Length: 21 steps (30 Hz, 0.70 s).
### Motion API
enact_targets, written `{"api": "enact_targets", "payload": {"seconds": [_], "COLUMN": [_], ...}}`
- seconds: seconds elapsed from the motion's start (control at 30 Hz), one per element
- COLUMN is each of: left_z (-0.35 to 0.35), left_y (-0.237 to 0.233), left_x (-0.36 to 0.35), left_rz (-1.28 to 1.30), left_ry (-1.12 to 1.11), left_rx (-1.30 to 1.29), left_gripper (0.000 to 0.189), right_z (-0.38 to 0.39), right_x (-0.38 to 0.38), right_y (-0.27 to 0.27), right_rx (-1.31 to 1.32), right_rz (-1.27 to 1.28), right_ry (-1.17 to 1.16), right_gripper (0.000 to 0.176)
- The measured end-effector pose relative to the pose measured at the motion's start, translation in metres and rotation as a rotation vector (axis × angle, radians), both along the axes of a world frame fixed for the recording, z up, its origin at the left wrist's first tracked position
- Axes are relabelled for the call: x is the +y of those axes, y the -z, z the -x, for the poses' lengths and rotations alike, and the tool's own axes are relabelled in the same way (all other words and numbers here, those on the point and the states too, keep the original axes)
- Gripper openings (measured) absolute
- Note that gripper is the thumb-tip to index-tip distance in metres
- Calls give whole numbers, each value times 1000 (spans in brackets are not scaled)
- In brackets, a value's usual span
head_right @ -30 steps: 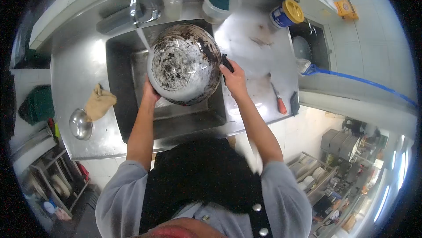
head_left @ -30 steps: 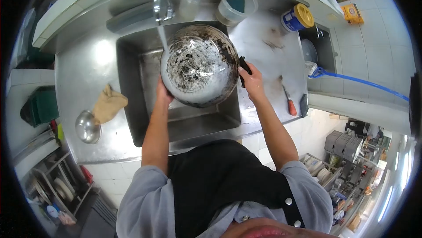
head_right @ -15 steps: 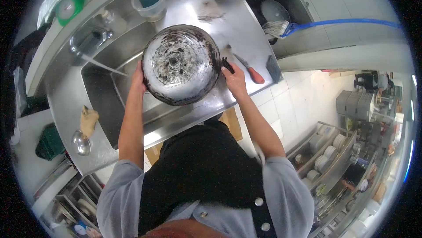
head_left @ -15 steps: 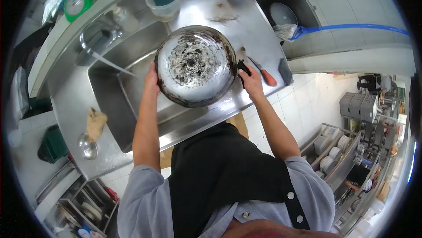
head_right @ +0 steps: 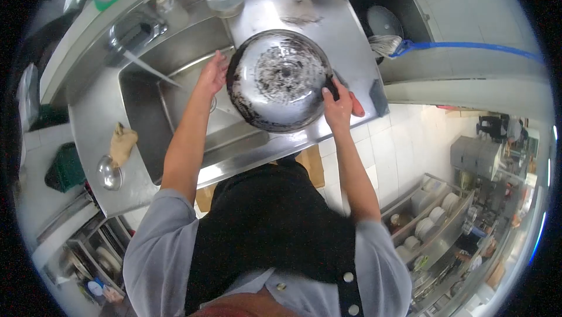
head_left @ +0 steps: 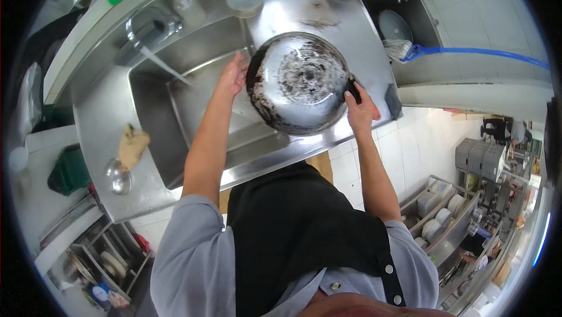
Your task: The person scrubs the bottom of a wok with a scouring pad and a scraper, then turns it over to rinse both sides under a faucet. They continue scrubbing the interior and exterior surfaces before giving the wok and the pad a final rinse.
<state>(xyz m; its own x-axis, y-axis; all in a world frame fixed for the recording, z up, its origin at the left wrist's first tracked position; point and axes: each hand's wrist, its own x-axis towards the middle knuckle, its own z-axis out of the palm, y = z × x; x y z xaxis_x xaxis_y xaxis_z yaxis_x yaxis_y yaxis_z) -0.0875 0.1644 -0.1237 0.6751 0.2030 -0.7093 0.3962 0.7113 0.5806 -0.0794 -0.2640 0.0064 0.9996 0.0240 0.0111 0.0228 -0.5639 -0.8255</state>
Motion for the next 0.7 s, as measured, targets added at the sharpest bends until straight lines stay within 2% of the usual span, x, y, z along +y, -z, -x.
{"api": "enact_targets", "payload": {"seconds": [0.07,0.1,0.17,0.27,0.37,0.4,0.43,0.47,0.5,0.53,0.57,0.67,0.7], "left_z": [12,13,20,28,26,22,24,15,12,11,16,16,13], "left_y": [8,19,48,6,-6,-6,6,-2,-1,-24,-32,-71,-75], "left_x": [50,84,145,187,233,242,251,252,257,245,241,194,174], "left_rz": [-23,-26,-30,-295,-219,-259,-230,-225,-189,-233,-149,-751,-818], "left_ry": [-85,-224,-498,-518,-590,-563,-572,-611,-606,-616,-631,-220,-240], "left_rx": [-69,-74,-86,-161,-215,-203,-340,-278,-298,-240,-288,-274,-281], "left_gripper": [63,55,38,51,60,62,62,41,47,52,55,64,69], "right_z": [0,2,5,12,16,15,15,14,14,15,14,30,36], "right_x": [8,13,18,33,35,33,32,32,33,33,32,40,43], "right_y": [2,3,9,11,22,25,25,26,23,21,20,14,11], "right_rx": [-68,-127,-188,-299,-392,-414,-408,-411,-383,-346,-342,-341,-336], "right_rz": [50,0,119,258,342,367,341,329,330,304,336,363,421], "right_ry": [-19,-38,-60,-93,-97,-87,-68,-52,-41,-19,-21,-6,-14], "right_gripper": [50,49,48,46,45,44,45,46,47,48,48,45,44]}}
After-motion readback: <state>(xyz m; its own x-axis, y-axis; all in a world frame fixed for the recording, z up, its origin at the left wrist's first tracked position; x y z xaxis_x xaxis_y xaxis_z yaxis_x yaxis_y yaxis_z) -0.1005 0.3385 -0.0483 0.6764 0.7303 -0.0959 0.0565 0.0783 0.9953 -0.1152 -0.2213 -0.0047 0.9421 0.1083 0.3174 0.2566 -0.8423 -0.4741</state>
